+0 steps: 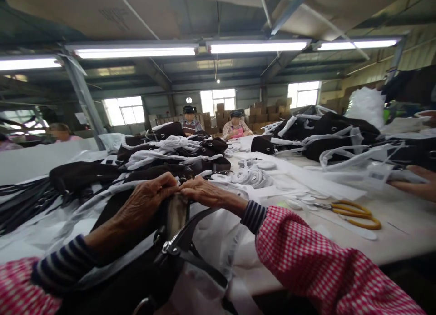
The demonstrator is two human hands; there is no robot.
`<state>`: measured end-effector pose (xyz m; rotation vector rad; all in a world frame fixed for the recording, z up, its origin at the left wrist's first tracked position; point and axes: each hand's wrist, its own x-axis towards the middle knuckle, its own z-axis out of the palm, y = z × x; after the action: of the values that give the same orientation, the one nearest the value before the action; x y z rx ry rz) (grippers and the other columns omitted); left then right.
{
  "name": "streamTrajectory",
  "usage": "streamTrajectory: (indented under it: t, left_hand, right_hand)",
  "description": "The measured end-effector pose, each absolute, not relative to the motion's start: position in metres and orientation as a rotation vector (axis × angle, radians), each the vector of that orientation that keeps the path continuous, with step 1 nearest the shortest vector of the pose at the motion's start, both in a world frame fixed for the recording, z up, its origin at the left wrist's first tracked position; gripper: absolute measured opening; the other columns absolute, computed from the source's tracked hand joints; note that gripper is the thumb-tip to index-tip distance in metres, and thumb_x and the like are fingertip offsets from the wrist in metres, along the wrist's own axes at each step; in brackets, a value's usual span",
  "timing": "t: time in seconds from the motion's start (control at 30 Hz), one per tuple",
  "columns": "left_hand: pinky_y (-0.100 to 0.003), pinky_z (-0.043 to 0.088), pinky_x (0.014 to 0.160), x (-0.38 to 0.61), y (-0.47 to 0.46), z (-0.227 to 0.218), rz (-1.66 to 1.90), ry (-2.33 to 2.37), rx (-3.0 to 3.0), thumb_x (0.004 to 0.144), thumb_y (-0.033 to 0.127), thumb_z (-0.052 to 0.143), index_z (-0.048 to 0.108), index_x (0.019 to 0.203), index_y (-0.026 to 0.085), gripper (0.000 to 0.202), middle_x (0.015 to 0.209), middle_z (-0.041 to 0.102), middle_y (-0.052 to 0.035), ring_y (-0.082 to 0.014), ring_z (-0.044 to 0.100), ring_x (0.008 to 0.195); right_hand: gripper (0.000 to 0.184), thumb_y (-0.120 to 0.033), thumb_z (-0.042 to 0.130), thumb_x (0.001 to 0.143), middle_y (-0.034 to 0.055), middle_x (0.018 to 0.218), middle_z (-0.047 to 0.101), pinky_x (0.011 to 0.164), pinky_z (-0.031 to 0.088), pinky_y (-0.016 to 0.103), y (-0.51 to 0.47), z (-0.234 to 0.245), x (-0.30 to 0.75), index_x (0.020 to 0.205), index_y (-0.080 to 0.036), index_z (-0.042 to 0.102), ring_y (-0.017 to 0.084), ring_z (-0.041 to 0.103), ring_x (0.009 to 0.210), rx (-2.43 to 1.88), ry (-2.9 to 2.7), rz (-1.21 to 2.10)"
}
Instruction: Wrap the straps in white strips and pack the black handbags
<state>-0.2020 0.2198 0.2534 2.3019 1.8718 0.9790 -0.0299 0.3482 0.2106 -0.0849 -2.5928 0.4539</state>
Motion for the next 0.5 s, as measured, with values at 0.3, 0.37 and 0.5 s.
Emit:
streamTrajectory:
  t: [0.3,0.37,0.5]
  left_hand:
    - [-0.025,0.047,0.072,-0.198,0.196,0.219,0.906,1.714,2.365,0.104,0.040,0.045,0.058,0.088,0.021,0.028,0.091,0.064,-0.0010,-0.0155,0.060,0.079]
    - [-0.025,0.047,0.075,-0.197,0.194,0.216,0.886,1.706,2.408,0.106,0.038,0.042,0.058,0.089,0.021,0.029,0.094,0.063,-0.0012,-0.0149,0.060,0.082]
    - [-0.025,0.044,0.071,-0.199,0.196,0.214,0.783,1.732,2.553,0.107,0.035,0.040,0.058,0.086,0.021,0.031,0.087,0.059,-0.0003,-0.0150,0.055,0.077]
  right_hand:
    - [0.012,-0.019,0.069,0.088,0.0049,0.100,0.073,0.081,0.046,0.028,0.335,0.185,0.028,0.096,-0.018,0.079,0.018,0.064,0.091,-0.466,-2.217,0.871]
    - [0.013,-0.015,0.066,0.087,0.0034,0.087,0.073,0.076,0.045,0.027,0.343,0.183,0.029,0.086,-0.016,0.079,0.016,0.063,0.082,-0.570,-2.126,0.844]
    - [0.014,-0.016,0.064,0.086,0.0011,0.078,0.070,0.070,0.043,0.025,0.342,0.181,0.020,0.082,-0.015,0.077,0.014,0.061,0.074,-0.522,-2.117,0.872]
